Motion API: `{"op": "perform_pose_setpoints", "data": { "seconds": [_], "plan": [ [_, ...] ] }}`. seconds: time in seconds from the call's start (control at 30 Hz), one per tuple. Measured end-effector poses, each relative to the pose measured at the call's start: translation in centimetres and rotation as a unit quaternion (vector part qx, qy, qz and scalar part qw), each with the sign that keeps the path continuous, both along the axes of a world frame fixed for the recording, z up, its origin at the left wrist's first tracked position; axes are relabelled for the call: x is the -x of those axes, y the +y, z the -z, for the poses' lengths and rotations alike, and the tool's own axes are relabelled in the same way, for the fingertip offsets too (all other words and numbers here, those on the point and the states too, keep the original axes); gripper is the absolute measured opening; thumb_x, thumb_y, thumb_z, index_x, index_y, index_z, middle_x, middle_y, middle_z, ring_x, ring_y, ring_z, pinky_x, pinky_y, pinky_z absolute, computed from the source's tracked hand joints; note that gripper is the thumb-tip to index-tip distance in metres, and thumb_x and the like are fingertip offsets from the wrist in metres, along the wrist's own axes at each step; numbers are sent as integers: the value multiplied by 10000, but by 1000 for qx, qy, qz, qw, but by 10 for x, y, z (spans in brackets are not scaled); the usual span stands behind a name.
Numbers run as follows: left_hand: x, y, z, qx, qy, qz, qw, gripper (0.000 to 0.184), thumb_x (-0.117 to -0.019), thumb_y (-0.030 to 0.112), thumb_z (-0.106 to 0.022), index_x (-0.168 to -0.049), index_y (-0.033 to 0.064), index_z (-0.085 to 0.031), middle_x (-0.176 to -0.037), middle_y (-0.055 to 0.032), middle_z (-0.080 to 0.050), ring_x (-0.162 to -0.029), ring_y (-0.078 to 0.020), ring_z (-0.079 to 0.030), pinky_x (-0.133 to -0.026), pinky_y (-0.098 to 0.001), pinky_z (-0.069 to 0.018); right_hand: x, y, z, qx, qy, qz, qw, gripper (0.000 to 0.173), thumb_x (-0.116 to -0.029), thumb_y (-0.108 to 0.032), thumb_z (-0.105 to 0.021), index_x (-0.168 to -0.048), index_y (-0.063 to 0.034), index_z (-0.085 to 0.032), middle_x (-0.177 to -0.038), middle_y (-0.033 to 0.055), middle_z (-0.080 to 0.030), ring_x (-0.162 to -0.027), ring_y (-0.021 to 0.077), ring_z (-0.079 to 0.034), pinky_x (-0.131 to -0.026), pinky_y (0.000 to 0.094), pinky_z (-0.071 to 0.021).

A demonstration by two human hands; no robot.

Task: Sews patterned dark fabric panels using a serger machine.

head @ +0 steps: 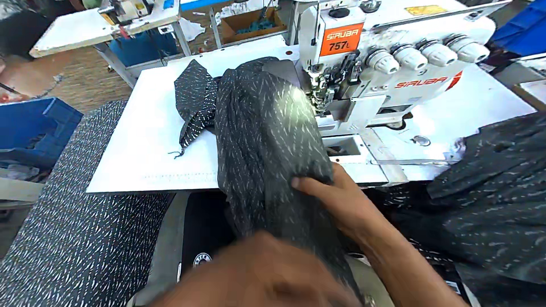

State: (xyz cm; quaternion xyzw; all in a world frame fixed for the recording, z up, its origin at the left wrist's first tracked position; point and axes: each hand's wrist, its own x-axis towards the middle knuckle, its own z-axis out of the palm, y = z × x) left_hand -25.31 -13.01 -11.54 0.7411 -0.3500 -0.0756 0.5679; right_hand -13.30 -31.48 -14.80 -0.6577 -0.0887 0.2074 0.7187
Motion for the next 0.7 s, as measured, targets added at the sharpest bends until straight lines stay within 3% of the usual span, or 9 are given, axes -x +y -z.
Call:
{"op": "perform_pose_setpoints", "data": {
  "seconds": [0.13, 0.2, 0.27, 0.33, 0.43, 0.5, 0.57, 0.63, 0.7],
  "plan": [
    [-92, 79, -17, -117, -112, -412, 897, 298, -1005, 120, -594, -1289, 58, -659, -1267, -92, -675, -877, -149, -704, -743, -347, -616, 21, -11, 4, 3, -178, -72, 981, 132, -838, -69, -657, -855, -178, -729, -756, -58, -703, -653, 23, -650, -561, 227, -555],
    [-144, 109, -13, -175, -51, -480, 858, 558, -1014, 299, -603, -1486, 40, -456, -1453, -204, -529, -1017, -283, -690, -827, -488, -605, 32, -12, -9, -29, -245, -158, 956, 136, -876, -57, -638, -923, -159, -713, -805, -82, -700, -720, -8, -657, -620, 208, -577],
    [-189, 128, -1, -215, 19, -499, 839, 767, -992, 487, -590, -1535, -6, -366, -1474, -301, -478, -1270, -432, -571, -1015, -647, -485, 38, -15, -16, -63, -263, -240, 932, 137, -896, -55, -620, -984, -136, -688, -872, -90, -696, -815, -41, -654, -705, 179, -575],
    [-224, 133, 17, -276, 79, -497, 819, 789, -972, 593, -572, -1445, -31, -475, -1364, -311, -571, -1281, -463, -564, -1047, -696, -434, 34, -14, -18, -62, -246, -259, 932, 141, -891, -43, -617, -968, -139, -686, -851, -92, -689, -792, -47, -643, -689, 168, -561],
    [-248, 132, 30, -286, 92, -478, 826, 453, -937, 423, -687, -1042, -17, -709, -1008, -254, -699, -984, -422, -682, -867, -682, -513, 27, -11, -21, -29, -220, -171, 960, 157, -862, -30, -623, -874, -153, -720, -751, -62, -687, -653, 1, -630, -562, 194, -539],
    [-240, 142, 9, -214, 43, -498, 839, 348, -965, 313, -668, -1004, -31, -705, -979, -232, -687, -944, -382, -668, -857, -642, -512, 29, -24, -25, -26, -238, -155, 959, 148, -875, -69, -638, -917, -188, -717, -784, -91, -685, -686, -24, -631, -588, 169, -546],
    [-202, 162, -12, -38, 20, -539, 841, 300, -981, 262, -647, -1108, -8, -689, -1033, -125, -709, -958, -223, -692, -878, -467, -582, 33, -49, -16, -19, -250, -172, 953, 149, -899, -135, -651, -1001, -228, -709, -859, -129, -686, -767, -51, -636, -654, 154, -559],
    [-133, 178, -23, 175, 25, -553, 814, 197, -1006, 208, -557, -1136, 82, -636, -1041, -22, -706, -963, -150, -690, -860, -400, -597, 32, -81, 4, 19, -232, -181, 955, 125, -927, -212, -666, -1030, -267, -713, -892, -150, -692, -803, -59, -641, -688, 158, -565],
    [-43, 182, -6, 238, 62, -584, 774, 198, -1000, 183, -499, -1160, 166, -615, -1046, 40, -704, -978, -106, -688, -873, -367, -595, 27, -113, 30, 81, -192, -161, 965, 117, -894, -234, -664, -966, -302, -727, -850, -165, -701, -748, -72, -640, -643, 153, -556]
  ]
}}
